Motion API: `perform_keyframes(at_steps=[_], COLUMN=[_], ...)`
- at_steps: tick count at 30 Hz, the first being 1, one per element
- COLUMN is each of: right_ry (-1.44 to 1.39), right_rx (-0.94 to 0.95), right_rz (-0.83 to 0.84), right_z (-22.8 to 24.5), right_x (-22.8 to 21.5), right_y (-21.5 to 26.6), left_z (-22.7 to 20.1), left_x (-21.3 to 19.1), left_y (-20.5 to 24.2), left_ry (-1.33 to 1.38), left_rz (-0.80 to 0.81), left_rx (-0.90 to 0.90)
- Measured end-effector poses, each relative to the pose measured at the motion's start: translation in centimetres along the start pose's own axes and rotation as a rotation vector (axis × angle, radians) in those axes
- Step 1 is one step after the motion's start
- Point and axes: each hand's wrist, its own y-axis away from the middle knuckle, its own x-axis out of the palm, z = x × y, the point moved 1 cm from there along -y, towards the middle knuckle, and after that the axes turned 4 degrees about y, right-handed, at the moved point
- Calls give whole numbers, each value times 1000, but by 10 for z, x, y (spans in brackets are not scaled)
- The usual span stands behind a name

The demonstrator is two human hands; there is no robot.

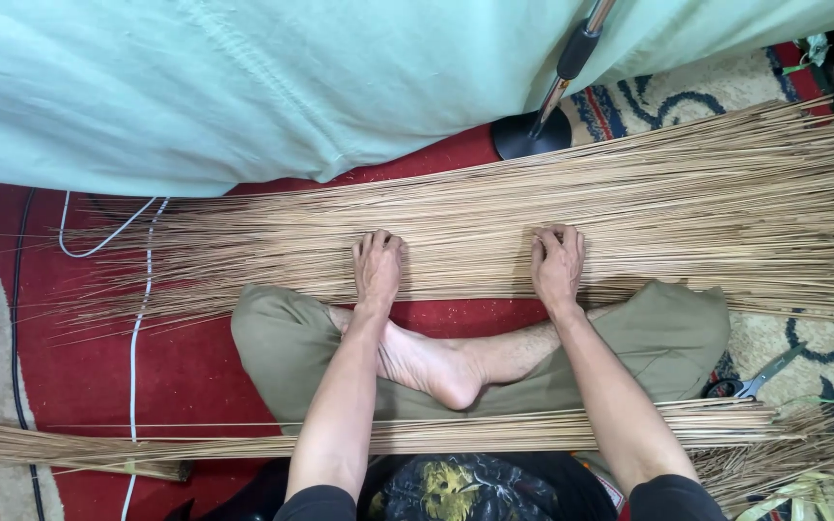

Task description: The person is sitting on the floor and manually sorting through a large pile of thin wooden sticks, selecting specific ones to create a organized bundle.

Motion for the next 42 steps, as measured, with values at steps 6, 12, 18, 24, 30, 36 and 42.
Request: perform_keyframes(at_steps=[6, 12, 18, 24, 30, 36, 42], right_ry=[21, 118, 133, 108, 0, -50, 57], right_rx=[-15, -88, -117, -158, -267, -340, -418], right_rz=[6, 30, -45, -238, -257, -192, -132], right_z=[-5, 5, -1, -13, -11, 10, 40], right_x=[6, -4, -2, -36, -94, -151, -177], right_y=[2, 0, 0, -5, 3, 32, 70], left_z=[4, -18, -32, -23, -8, 0, -38], left_x=[6, -38, -77, -121, -162, -177, -174], left_y=[0, 15, 32, 69, 108, 134, 154], left_ry=[-19, 4, 125, 197, 176, 161, 182], left_rz=[-47, -154, -257, -303, -361, -421, -376], left_rx=[53, 179, 297, 290, 296, 265, 365])
